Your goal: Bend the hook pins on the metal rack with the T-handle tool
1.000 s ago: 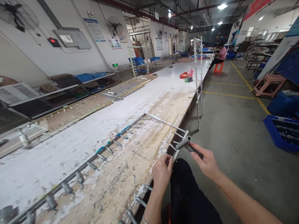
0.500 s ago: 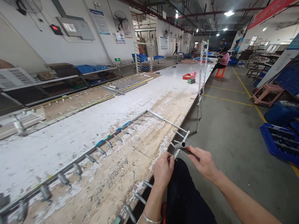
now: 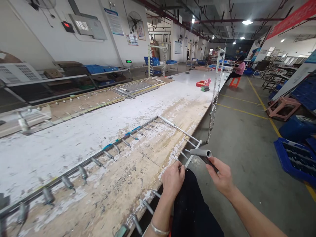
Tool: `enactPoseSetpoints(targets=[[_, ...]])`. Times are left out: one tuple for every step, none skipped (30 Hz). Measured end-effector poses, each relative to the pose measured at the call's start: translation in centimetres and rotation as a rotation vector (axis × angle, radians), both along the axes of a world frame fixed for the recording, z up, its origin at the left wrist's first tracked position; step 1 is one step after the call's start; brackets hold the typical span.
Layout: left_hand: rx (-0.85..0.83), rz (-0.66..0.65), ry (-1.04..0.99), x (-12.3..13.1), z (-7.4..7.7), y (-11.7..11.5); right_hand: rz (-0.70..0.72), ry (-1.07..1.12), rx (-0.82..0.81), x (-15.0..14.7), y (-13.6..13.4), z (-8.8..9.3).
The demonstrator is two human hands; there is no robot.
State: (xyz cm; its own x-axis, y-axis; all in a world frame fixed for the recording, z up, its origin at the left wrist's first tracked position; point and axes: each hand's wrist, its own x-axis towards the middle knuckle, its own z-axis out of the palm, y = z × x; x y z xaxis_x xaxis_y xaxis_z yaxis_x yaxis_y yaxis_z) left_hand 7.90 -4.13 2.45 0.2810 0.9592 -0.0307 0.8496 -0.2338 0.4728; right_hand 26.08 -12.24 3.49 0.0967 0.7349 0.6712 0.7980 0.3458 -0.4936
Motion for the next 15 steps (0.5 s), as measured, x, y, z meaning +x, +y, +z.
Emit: enactPoseSetpoints(targets=[[0.006,-0.001,0.005,0.0,0.0,0.0,0.007,-0.013,-0.014,0.0,-0.1,-0.3],[0.013,-0.005,0.011,0.0,0.0,0.0,0.022,-0.038,-0.059,0.1,-0.2,-0.7],[0.020,-0.011,0.017,0.0,0.1,0.0,0.031,-0.065,-0.113,0.2,-0.3,-1.1],[0.024,-0.015,0.024,0.0,0.1,0.0,0.032,-0.085,-0.156,0.3,-0.4,-1.3],[0.027,-0.019,0.028,0.0,0.2,0.0,0.023,-0.090,-0.174,0.4,-0.4,-1.4],[0.027,-0.020,0.030,0.0,0.2,0.0,0.008,-0.081,-0.163,0.6,-0.4,-1.3],[0.023,-0.019,0.030,0.0,0.3,0.0,-0.011,-0.059,-0.124,0.6,-0.4,-1.2],[0.017,-0.015,0.029,0.0,0.3,0.0,-0.029,-0.032,-0.073,0.6,-0.4,-1.0],[0.014,-0.010,0.028,0.0,0.3,0.0,-0.043,-0.005,-0.016,0.5,-0.4,-0.9],[0.013,-0.006,0.028,0.0,0.2,0.0,-0.045,0.012,0.021,0.4,-0.4,-1.0],[0.017,-0.004,0.027,0.0,0.2,0.0,-0.036,0.015,0.025,0.3,-0.4,-1.1],[0.022,-0.003,0.025,0.0,0.1,0.0,-0.019,0.004,0.000,0.3,-0.3,-1.4],[0.029,-0.003,0.019,-0.1,0.0,-0.1,0.002,-0.016,-0.053,0.3,-0.3,-1.8],[0.039,-0.006,0.008,-0.1,-0.1,-0.1,0.015,-0.036,-0.122,0.4,-0.4,-2.2],[0.049,-0.010,-0.006,-0.2,-0.1,-0.1,0.013,-0.045,-0.175,0.5,-0.4,-2.5]])
